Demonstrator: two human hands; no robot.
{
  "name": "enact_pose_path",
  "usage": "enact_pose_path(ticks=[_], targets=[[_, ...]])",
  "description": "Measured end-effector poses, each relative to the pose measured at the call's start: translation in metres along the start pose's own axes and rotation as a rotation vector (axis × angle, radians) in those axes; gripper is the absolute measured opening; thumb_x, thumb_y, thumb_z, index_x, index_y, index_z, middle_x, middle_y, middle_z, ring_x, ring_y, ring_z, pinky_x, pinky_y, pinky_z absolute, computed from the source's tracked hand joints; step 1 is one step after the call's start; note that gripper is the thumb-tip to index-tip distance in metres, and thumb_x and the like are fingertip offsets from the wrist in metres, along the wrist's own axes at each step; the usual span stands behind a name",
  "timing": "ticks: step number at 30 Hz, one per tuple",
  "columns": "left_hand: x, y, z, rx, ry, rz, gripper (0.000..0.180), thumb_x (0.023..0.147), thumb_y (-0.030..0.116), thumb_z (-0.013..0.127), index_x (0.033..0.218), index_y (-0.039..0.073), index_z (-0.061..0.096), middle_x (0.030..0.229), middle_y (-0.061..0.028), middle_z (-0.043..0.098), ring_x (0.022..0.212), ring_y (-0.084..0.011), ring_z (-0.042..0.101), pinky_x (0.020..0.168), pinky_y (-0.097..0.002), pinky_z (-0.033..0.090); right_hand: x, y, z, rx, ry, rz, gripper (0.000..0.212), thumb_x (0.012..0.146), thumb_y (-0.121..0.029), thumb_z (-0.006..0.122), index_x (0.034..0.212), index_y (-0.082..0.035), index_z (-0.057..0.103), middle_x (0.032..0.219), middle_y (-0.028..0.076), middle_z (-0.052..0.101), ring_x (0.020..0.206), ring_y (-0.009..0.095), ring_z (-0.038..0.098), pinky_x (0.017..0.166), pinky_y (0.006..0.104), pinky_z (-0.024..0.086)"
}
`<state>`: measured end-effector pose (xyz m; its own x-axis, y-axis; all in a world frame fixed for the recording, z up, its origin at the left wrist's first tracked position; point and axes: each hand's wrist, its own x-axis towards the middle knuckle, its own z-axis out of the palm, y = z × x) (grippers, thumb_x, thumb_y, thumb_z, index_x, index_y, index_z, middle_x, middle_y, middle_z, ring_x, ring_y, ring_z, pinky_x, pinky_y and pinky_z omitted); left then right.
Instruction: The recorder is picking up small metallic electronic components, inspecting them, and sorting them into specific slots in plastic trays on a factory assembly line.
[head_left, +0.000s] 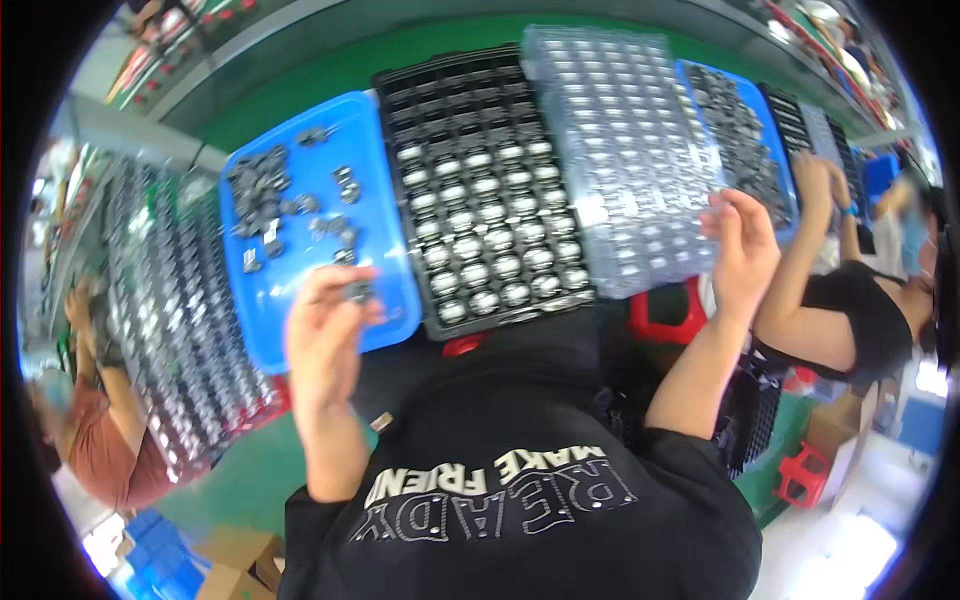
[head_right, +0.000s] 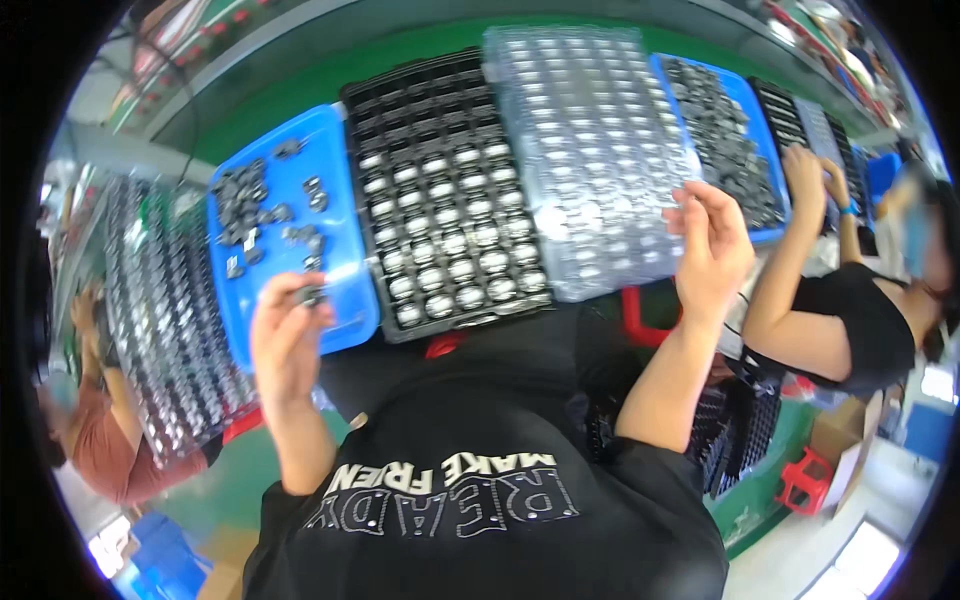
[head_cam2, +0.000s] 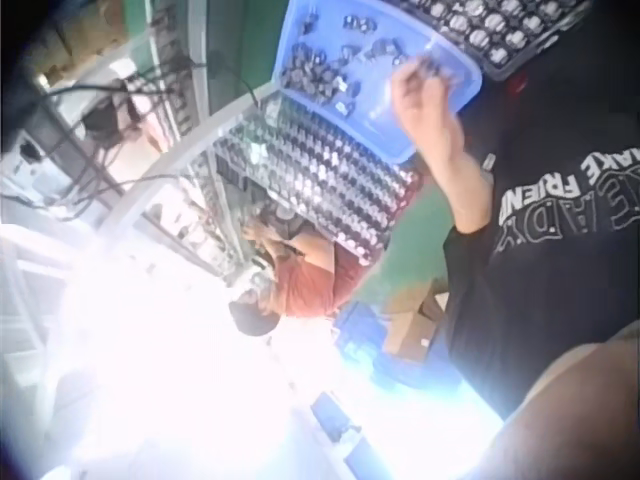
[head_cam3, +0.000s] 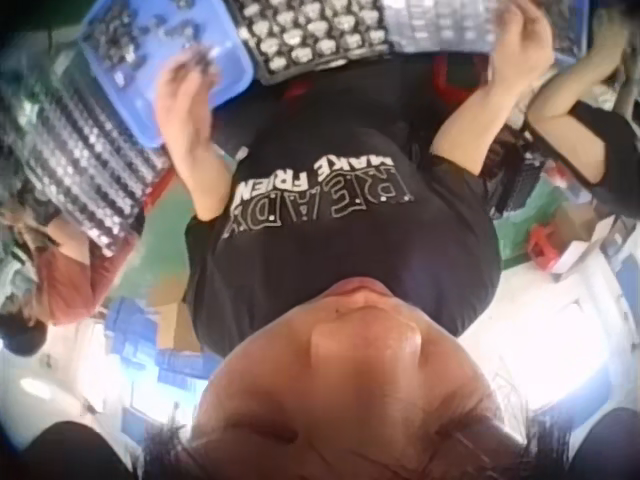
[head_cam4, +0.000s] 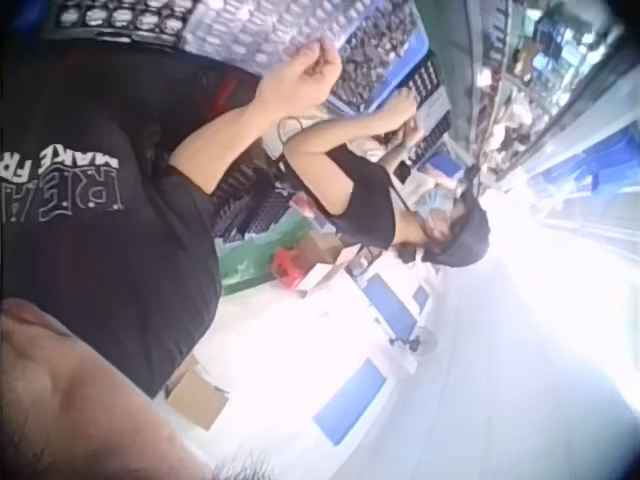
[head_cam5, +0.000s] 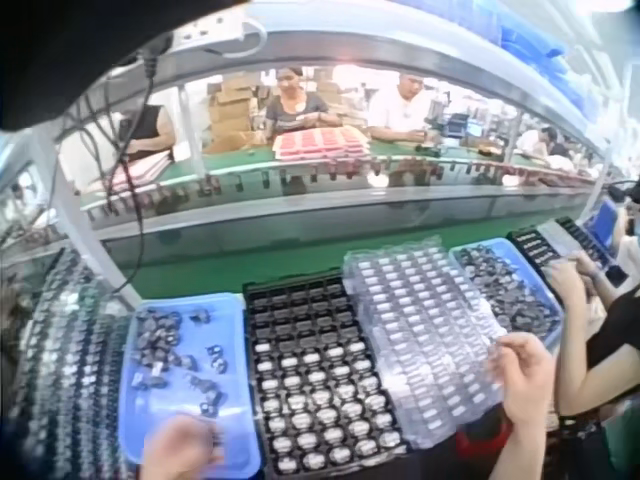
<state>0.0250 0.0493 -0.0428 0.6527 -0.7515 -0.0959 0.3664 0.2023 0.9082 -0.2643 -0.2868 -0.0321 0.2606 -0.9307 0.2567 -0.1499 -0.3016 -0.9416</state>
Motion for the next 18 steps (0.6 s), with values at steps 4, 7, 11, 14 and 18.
enact_pose_path(ticks=[4, 7, 11, 14, 18], targets=[[0.01, -0.01, 0.035, -0.336, -0.203, -0.178, 0.033, 0.096, 0.004, 0.064, 0.127, 0.002, 0.056, 0.131, -0.0166, 0.06, 0.102, -0.0229, 0.068, 0.087, -0.0333, 0.057, -0.055, -0.04, 0.07, 0.339, -0.187, -0.001, 0.017, 0.096, 0.002, 0.063, 0.113, 0.004, 0.065, 0.108, 0.018, 0.07, 0.084, 0.017, 0.07, 0.077, 0.0287, 0.058], [0.014, -0.01, 0.053, -0.347, -0.236, -0.177, 0.032, 0.096, 0.002, 0.064, 0.127, 0.002, 0.057, 0.129, -0.0156, 0.06, 0.1, -0.0213, 0.069, 0.086, -0.0333, 0.058, -0.09, -0.07, 0.103, 0.469, -0.538, 0.038, 0.017, 0.091, 0.01, 0.063, 0.107, 0.007, 0.067, 0.112, 0.019, 0.068, 0.09, 0.019, 0.07, 0.08, 0.0298, 0.059], [0.016, -0.004, 0.065, -0.305, -0.282, -0.084, 0.035, 0.096, 0.008, 0.07, 0.127, 0.001, 0.057, 0.123, -0.0144, 0.063, 0.098, -0.0193, 0.069, 0.086, -0.0328, 0.059, -0.106, -0.093, 0.124, 0.349, -0.571, -0.129, 0.024, 0.083, 0.012, 0.072, 0.105, 0.003, 0.074, 0.101, 0.014, 0.073, 0.087, 0.017, 0.072, 0.074, 0.0264, 0.06], [0.011, -0.004, 0.074, -0.099, -0.169, 0.037, 0.044, 0.098, 0.027, 0.069, 0.129, 0.0, 0.054, 0.11, -0.0136, 0.067, 0.083, -0.0175, 0.067, 0.079, -0.0317, 0.058, -0.104, -0.102, 0.13, 0.339, -0.514, -0.198, 0.025, 0.079, 0.008, 0.078, 0.103, 0.001, 0.074, 0.097, 0.013, 0.075, 0.082, 0.018, 0.073, 0.071, 0.0279, 0.06], [0.01, 0.004, 0.071, -0.07, -0.248, 0.035, 0.05, 0.101, 0.043, 0.061, 0.123, -0.002, 0.059, 0.1, -0.0103, 0.068, 0.078, -0.0136, 0.064, 0.069, -0.026, 0.054, -0.091, -0.104, 0.132, 0.211, -0.518, -0.543, 0.029, 0.074, -0.001, 0.085, 0.101, 0.0, 0.075, 0.095, 0.013, 0.074, 0.08, 0.024, 0.072, 0.067, 0.0307, 0.059]])
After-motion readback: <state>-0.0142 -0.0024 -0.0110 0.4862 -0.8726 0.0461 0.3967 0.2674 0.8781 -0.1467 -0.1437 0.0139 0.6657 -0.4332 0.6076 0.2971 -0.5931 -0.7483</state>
